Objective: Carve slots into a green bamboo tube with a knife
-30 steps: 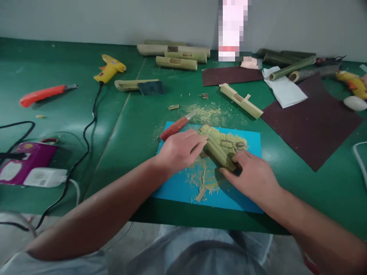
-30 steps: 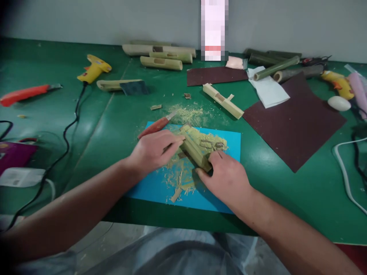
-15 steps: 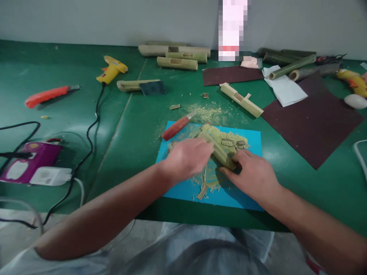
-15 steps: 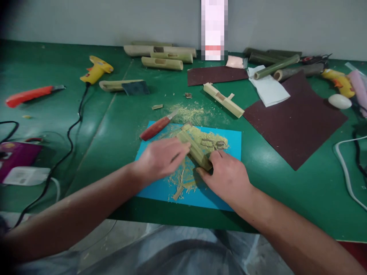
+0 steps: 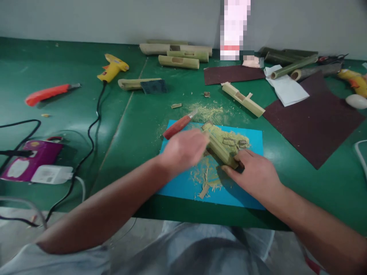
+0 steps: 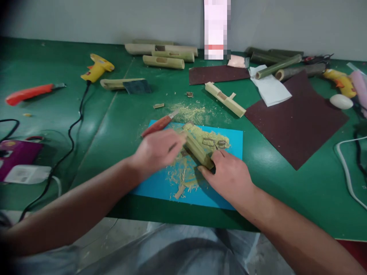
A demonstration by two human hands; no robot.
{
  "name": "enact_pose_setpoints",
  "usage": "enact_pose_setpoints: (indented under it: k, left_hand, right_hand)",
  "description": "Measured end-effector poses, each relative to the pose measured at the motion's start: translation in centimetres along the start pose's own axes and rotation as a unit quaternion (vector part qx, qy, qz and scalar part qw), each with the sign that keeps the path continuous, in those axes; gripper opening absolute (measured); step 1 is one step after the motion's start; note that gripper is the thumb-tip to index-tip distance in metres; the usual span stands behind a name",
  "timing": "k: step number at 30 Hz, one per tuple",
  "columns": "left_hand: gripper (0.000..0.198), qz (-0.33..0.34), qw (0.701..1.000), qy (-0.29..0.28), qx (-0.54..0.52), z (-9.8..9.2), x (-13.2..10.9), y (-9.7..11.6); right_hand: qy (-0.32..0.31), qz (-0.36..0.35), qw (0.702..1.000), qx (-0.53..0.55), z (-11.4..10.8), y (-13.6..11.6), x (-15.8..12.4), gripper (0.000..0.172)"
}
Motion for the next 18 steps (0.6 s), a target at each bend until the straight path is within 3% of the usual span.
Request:
enact_pose_setpoints:
  k: [3,7,12,16,18]
  left_hand:
    - [0.033,0.039,0.998,-0.047,-0.03,0.8,0.1,1.3]
    - [0.033,0.002,1.0,0.003,-0.003,0.2,0.1,1.2]
    - [0.033,0.09,0.993,-0.04,-0.064,1.4,0.0,3.8]
    - [0.032,-0.002,1.0,-0.006,-0.026,0.5,0.2,1.8]
    - [0.034,0.025,0.998,-0.042,-0.033,1.1,0.2,2.4]
  right_hand:
    - [-0.005,-0.001,1.0,0.002,0.1,0.0,0.0,0.029]
    - [0.005,0.002,1.0,0.004,0.0,0.2,-0.1,0.028]
    - [-0.005,-0.014,1.0,0.005,0.3,0.1,-0.2,0.024]
    - [0.002,-0.01,1.0,-0.001,0.2,0.1,-0.2,0.03]
    - [0.0,-0.019,1.0,-0.008,0.2,-0.1,-0.3,0.028]
Point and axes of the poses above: each hand's wrist, its own x-axis towards the middle knuckle, its own z-axis out of the palm, y = z × x, the point moved 9 cm from there along x, towards the middle knuckle, and after that the axes turned 5 degrees about z, right-handed, at the moved point
